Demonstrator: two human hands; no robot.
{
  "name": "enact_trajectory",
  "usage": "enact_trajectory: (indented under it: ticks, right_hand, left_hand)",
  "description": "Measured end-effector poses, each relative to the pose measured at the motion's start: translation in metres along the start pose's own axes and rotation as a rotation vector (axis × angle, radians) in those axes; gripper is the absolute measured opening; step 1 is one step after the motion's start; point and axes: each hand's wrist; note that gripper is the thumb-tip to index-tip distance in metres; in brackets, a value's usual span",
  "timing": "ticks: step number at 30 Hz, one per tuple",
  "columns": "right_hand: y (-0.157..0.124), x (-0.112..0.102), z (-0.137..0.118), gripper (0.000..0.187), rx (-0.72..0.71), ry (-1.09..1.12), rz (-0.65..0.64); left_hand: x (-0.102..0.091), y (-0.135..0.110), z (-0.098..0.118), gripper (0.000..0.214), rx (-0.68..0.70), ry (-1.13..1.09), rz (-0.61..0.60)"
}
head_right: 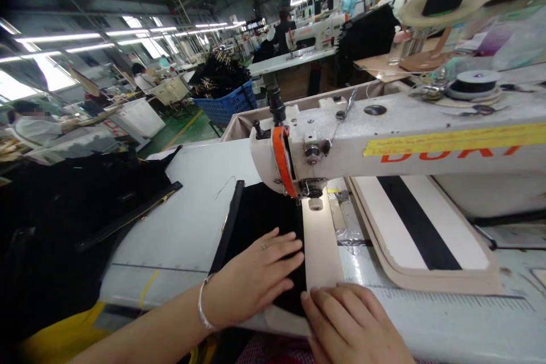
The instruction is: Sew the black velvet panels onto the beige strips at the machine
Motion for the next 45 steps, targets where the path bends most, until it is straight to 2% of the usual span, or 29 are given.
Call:
enact_trajectory:
  ticks: [3, 6, 13, 17, 22, 28, 32, 38, 45]
  right_hand:
    - [0.004, 0.000, 0.003, 0.026, 0.016, 0.025, 0.007]
    - [0.006, 0.001, 0.008, 0.028, -0.001, 0.020, -0.001]
    - [0.007, 0.013, 0.020, 0.044, 0.073, 0.039, -0.125]
    - [0.012, 0.018, 0.027, 0.043, 0.163, 0.085, -0.128]
    - [0.023, 0.019, 0.036, 0.036, 0.219, 0.116, -0.138]
    - [0.039, 0.025, 0.053, 0.036, 0.267, 0.113, -0.180]
    - [0.050, 0.028, 0.063, 0.036, 0.265, 0.086, -0.187]
    - [0.062, 0.034, 0.071, 0.039, 0.284, 0.015, -0.191]
    - [0.064, 0.040, 0.073, 0.041, 0.305, 0.003, -0.180]
  left_hand:
    - [0.003, -0.019, 0.013, 0.031, 0.054, -0.069, 0.035]
    - [0.011, -0.026, 0.014, 0.030, 0.074, -0.089, 0.078]
    - [0.020, -0.009, -0.007, 0.030, 0.107, -0.053, 0.200]
    - [0.021, 0.002, -0.018, 0.028, 0.098, 0.001, 0.270]
    - [0.022, 0.015, -0.031, 0.028, 0.089, 0.059, 0.257]
    - [0.026, 0.030, -0.050, 0.029, 0.073, 0.089, 0.217]
    - [0.026, 0.042, -0.062, 0.023, 0.055, 0.062, 0.207]
    - [0.029, 0.057, -0.077, 0.022, -0.049, 0.004, 0.211]
    - [0.034, 0.061, -0.081, 0.026, -0.135, -0.016, 0.233]
Point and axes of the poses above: each hand's wrist, its own y-axis towards the middle knuckle, its own x-axis out of the palm, z = x × y, and after that the axes turned 8 degrees about y, right-handed
